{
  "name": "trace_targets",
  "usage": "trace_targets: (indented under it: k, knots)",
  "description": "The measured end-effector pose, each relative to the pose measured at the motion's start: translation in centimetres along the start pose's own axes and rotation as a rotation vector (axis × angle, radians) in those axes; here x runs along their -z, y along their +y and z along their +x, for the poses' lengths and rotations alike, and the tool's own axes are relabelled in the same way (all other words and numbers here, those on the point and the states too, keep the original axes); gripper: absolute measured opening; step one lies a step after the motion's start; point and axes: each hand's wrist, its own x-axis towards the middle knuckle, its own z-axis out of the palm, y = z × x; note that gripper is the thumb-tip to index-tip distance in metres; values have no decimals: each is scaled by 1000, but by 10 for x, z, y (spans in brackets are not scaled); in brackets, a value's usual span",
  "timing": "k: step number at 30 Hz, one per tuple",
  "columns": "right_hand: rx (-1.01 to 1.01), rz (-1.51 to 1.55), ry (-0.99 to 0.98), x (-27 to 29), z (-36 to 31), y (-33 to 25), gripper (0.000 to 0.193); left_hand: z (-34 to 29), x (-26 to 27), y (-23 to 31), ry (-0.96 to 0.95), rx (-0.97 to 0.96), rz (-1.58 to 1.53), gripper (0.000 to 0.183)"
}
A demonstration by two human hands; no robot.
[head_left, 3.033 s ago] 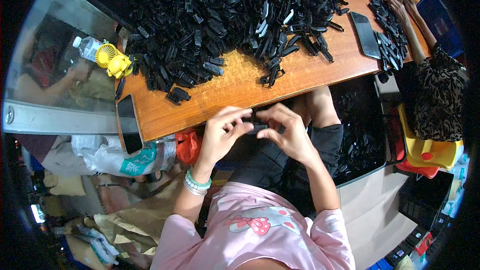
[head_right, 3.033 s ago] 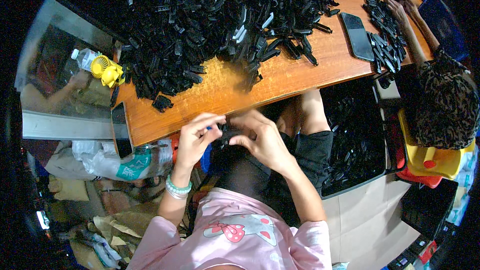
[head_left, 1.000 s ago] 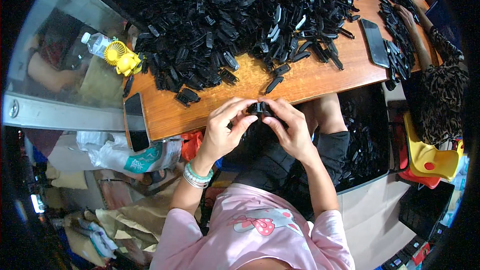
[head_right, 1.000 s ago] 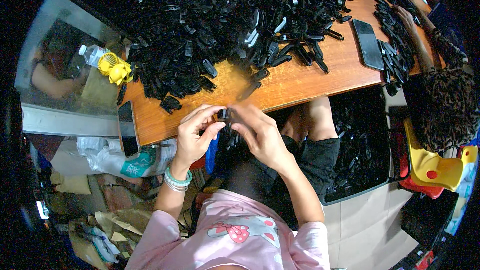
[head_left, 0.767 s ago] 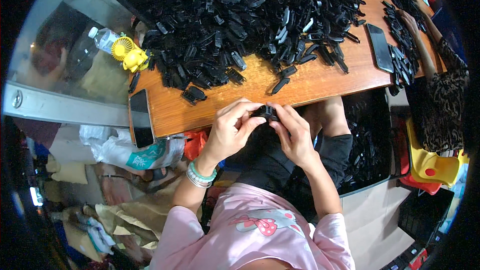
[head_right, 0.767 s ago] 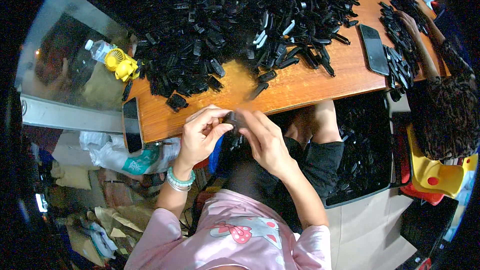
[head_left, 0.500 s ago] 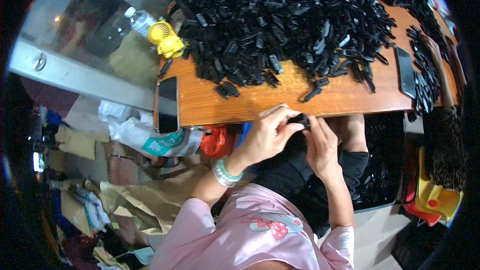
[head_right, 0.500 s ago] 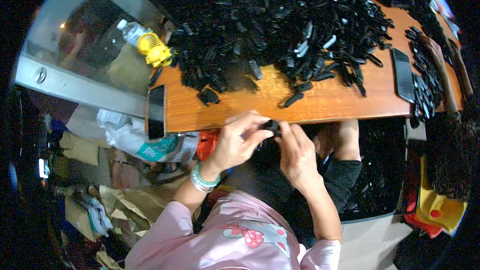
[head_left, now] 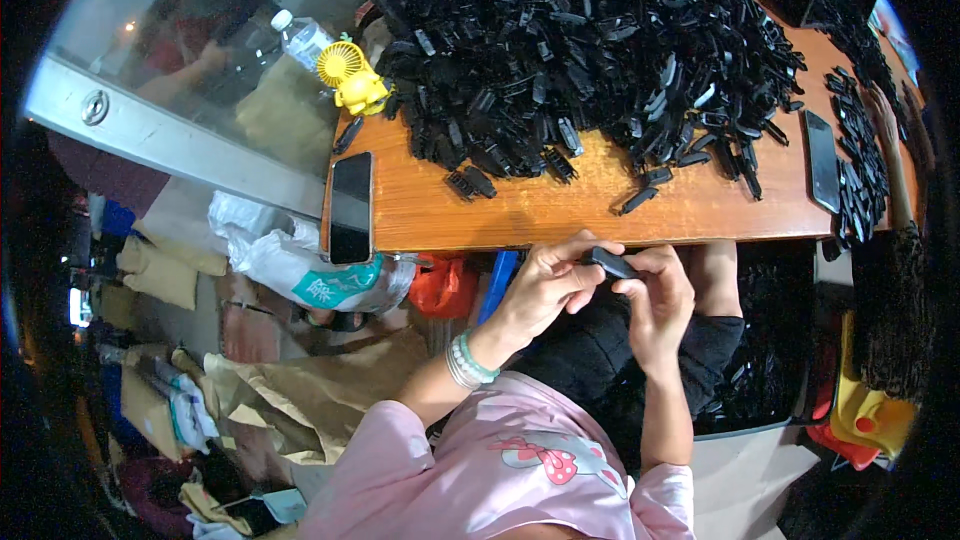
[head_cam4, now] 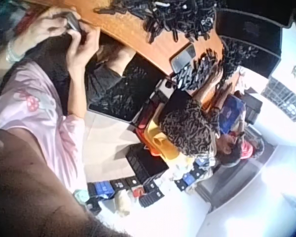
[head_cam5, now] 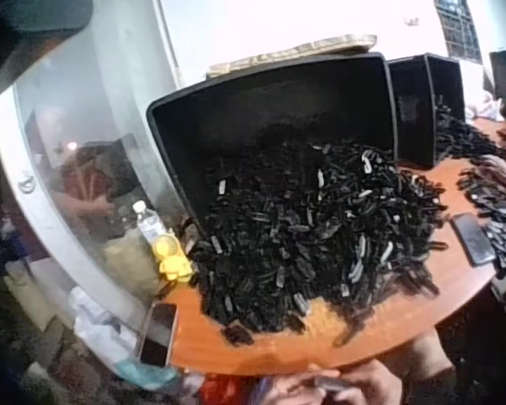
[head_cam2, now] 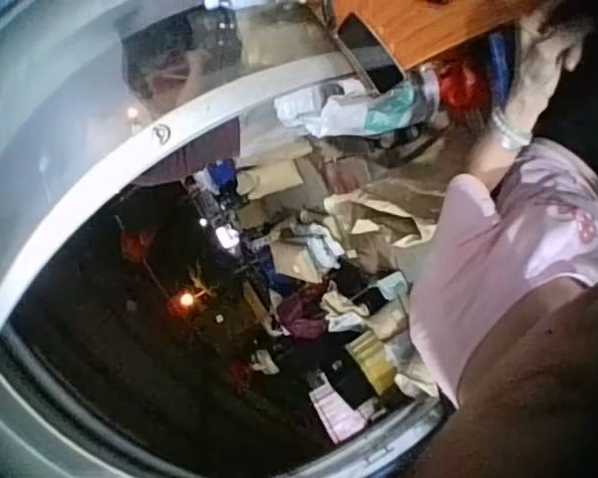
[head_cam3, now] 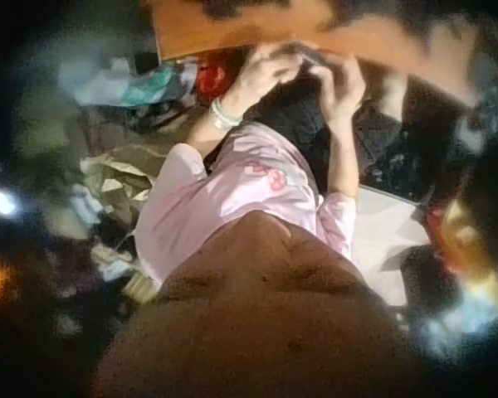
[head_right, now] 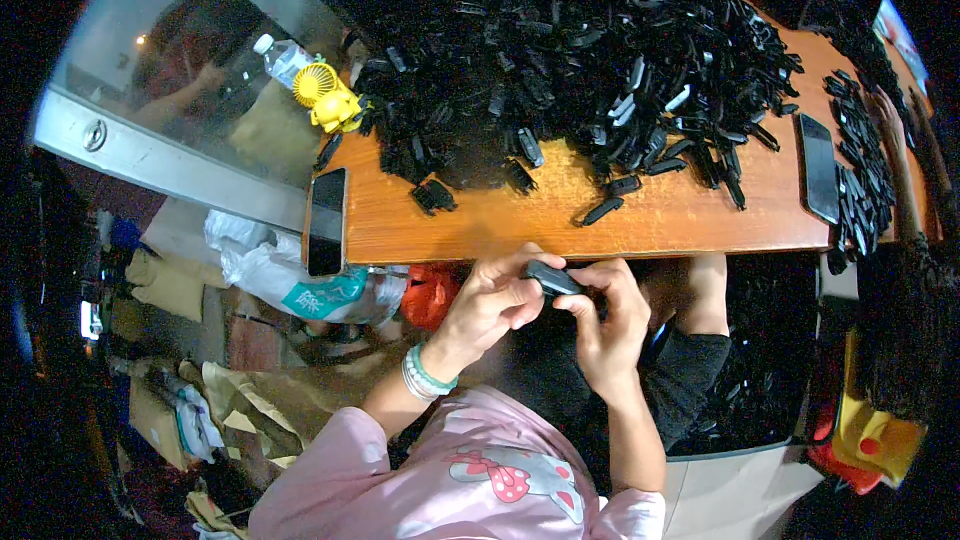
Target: The person assembles small black plastic components by hand at a table, picking them up from a large pile and joining parts together.
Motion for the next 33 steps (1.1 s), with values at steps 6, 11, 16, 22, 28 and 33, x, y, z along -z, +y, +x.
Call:
trace_targets:
  k: [6,11,16,22,28,33]
  knots:
    - [-45,-58,-82,2,-4,9,23,7,9,2,71,-53,319,28]
    - [-145,-160,-203,5,11,26,21,51,31,33,315,-553,1760,25]
    - [14,-629,-125,8,44,39,33,76,43,26,123,-641,2024,32]
    - [231,-761,-74,18,48,44,21,56,28,15,206,-607,1340,30]
    - [-32,-187,-28,20,26,37,19,24,17,0,93,-165,471,45]
    - [-305,331,-108,19,10,16,14,11,6,11,-5,-53,376,47]
